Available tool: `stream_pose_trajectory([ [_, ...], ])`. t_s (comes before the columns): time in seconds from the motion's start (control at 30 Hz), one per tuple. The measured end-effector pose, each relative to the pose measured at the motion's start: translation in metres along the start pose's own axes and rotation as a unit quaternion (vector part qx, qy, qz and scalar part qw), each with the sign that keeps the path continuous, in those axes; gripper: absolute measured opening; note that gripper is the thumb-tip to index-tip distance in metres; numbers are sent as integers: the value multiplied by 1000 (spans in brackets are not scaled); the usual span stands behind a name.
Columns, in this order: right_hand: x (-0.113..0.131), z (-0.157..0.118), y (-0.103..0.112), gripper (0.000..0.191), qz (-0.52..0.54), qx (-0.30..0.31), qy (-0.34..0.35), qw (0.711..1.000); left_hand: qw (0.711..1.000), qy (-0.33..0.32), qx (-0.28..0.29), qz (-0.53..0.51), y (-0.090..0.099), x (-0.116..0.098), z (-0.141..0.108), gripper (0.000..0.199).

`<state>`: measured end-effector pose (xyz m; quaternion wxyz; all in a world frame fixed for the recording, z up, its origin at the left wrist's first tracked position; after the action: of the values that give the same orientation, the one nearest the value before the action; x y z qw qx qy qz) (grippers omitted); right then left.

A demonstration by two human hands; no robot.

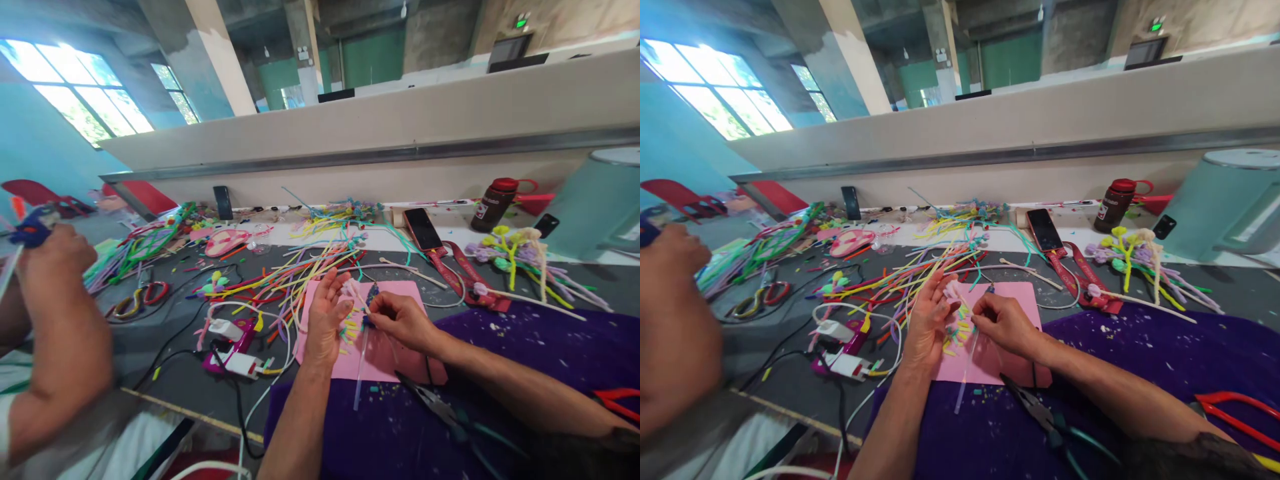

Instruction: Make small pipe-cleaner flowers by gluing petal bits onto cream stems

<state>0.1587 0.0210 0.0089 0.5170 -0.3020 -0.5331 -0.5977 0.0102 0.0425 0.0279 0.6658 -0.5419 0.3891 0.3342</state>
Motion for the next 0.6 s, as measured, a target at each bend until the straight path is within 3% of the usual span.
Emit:
stream_pose_trajectory([
  [0.23,6,-5,-1,8,-76,13,85,993,1000,-12,13,25,-3,-2,-6,74],
  [0.4,4,-5,-3,8,-90,19,88,992,998,-46,18,26,-4,-1,-8,69],
  [0.6,3,-5,-3,10,-84,18,85,993,999,-41,16,22,-3,-2,-8,71],
])
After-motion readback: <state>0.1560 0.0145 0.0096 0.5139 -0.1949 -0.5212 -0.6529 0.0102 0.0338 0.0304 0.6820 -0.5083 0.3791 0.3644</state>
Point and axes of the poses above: each hand's wrist, its own z-axis towards the middle knuckle, its own y-axis out of the back of the hand, x = y × z, the point moved 3 cm from there along z, towards the middle knuckle
